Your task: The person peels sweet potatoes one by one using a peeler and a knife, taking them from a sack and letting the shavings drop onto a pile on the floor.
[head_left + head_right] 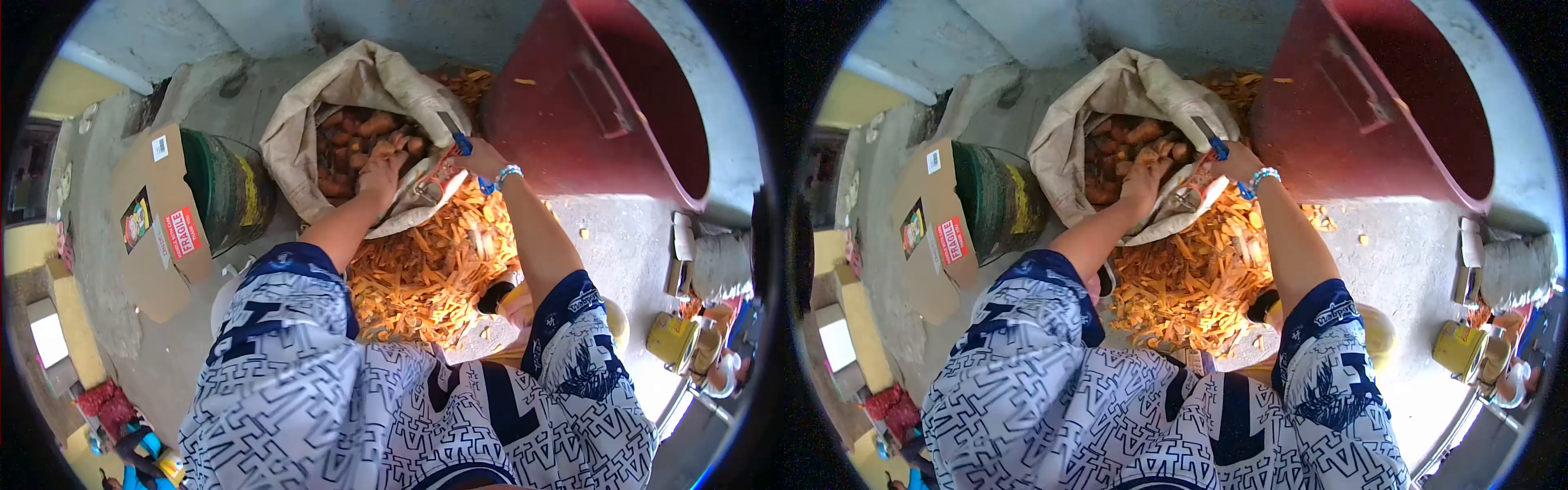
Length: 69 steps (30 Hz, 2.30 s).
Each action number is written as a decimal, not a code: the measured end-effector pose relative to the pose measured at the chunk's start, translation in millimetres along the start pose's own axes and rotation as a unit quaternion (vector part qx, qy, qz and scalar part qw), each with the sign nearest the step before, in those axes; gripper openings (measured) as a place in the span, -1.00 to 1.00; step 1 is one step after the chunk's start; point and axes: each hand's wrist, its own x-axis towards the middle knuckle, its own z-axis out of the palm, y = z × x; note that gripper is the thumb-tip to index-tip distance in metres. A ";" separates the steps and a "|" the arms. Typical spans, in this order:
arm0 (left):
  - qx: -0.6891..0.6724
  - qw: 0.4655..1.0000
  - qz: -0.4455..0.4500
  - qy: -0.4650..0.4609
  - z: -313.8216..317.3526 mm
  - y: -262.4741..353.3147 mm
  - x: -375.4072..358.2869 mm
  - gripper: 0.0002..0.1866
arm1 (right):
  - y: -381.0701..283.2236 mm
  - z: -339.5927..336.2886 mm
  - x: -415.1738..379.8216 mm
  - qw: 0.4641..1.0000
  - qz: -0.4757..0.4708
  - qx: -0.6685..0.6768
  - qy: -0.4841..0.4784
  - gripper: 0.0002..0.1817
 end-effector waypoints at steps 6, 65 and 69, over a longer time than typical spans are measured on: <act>-0.701 0.637 -0.091 -0.306 -88.0 -76.9 -37.3 -0.64 | -27.4 -46.1 -84.4 0.927 -0.006 0.369 0.070 -0.80; -0.855 0.502 -0.025 -0.130 -237.6 21.9 -274.5 -0.50 | -60.6 -46.7 -229.1 0.882 -0.109 0.310 0.338 -0.74; -0.686 0.720 0.038 0.098 -199.2 33.6 -260.1 -0.45 | -80.1 26.8 -221.6 0.910 -0.229 0.103 0.330 -0.72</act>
